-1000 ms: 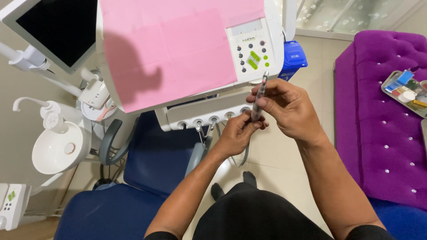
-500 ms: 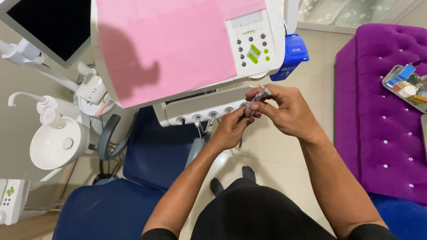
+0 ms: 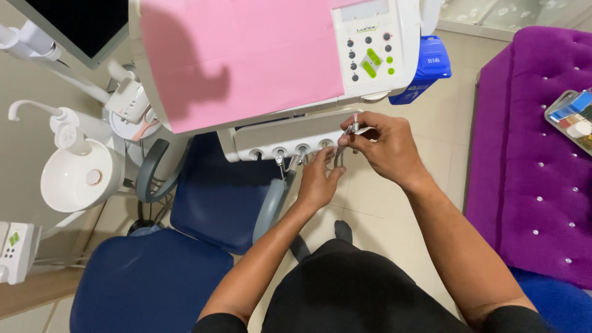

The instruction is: The recorder is preparing a dental treatment station by organizing handpieces, setting up a supply tray, and checking connections.

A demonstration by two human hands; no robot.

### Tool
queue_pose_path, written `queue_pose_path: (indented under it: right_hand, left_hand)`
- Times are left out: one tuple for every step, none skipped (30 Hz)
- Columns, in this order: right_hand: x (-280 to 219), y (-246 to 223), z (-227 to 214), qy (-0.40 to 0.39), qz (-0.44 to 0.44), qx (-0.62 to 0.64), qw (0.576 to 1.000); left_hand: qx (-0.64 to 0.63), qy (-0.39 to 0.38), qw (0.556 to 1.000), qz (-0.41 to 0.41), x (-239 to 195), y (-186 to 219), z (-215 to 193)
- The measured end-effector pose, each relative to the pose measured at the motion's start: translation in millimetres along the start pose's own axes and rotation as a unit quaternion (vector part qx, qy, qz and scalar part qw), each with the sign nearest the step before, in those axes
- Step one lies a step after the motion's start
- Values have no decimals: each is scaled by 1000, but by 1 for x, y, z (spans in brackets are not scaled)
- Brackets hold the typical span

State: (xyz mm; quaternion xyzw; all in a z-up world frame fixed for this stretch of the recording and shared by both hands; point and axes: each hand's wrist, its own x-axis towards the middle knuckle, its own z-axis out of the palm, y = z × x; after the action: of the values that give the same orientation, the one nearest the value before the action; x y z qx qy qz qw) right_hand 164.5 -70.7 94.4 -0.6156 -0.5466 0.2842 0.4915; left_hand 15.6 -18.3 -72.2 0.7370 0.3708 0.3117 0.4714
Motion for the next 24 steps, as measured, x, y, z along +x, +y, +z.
queue_pose_path:
  right_hand:
    - [1,8,5,-3,2,1,1000]
    - [3,15,10,-8,12,-10,1000]
    - [4,23,15,-13,22,-21,999]
    - [6,30,20,-17,23,-20,999]
    - [7,38,25,-20,6,-51,998]
    - [9,45,31,-23,-13,-82,996]
    - [10,53,36,-27,-12,-81,996]
    - [12,61,41,-25,-19,-109,994]
    - [14,68,46,-23,-27,-136,990]
    - [15,74,49,-26,-27,-136,990]
    - [16,79,52,-16,-41,-148,988]
    - [16,84,55,-6,-55,-159,986]
    - [15,90,57,-10,-55,-160,986]
    - [15,94,58,4,-68,-172,983]
    - [16,99,60,17,-82,-183,979]
    - [13,103,62,12,-82,-184,979]
    - [10,108,63,18,-80,-186,979]
    - [8,112,64,24,-81,-189,978]
    - [4,112,65,19,-82,-190,978]
    - [0,112,66,23,-92,-188,978]
    - [-4,112,66,26,-102,-186,977]
    - [-7,113,66,22,-102,-187,977]
    - [-9,114,64,29,-124,-199,972]
    - [-12,116,64,35,-144,-209,967]
  left_hand:
    - [0,1,1000,-4,-7,-17,6]
    - [26,-7,999,-43,-14,-34,11]
    - [52,-14,995,-83,-22,-51,15]
    - [51,-12,995,-86,-25,-59,17]
    - [90,-54,986,-131,-29,-68,18]
    - [128,-96,971,-176,-33,-76,20]
    - [127,-94,971,-180,-34,-78,20]
    - [120,-111,966,-198,-35,-81,20]
    - [113,-129,961,-216,-35,-83,20]
    - [111,-127,961,-217,-31,-85,21]
    - [94,-141,956,-240,-27,-87,22]
    - [76,-154,949,-263,-23,-89,23]
    - [73,-153,949,-265,-19,-100,31]
    - [9,-126,964,-233,-14,-111,38]
    - [-54,-97,974,-200,-8,-122,45]
    - [-57,-94,973,-203,-2,-119,47]
    - [-173,-88,952,-236,3,-117,49]
    - [-286,-80,918,-264,11,-115,51]
    - [-289,-76,917,-265,12,-114,52]
    - [-380,-75,885,-257,14,-113,54]
    - [-468,-72,846,-246,16,-111,56]
    - [-471,-70,844,-246,15,-116,60]
    - [-492,-54,834,-242,15,-121,65]
    - [-513,-39,824,-239,13,-127,70]
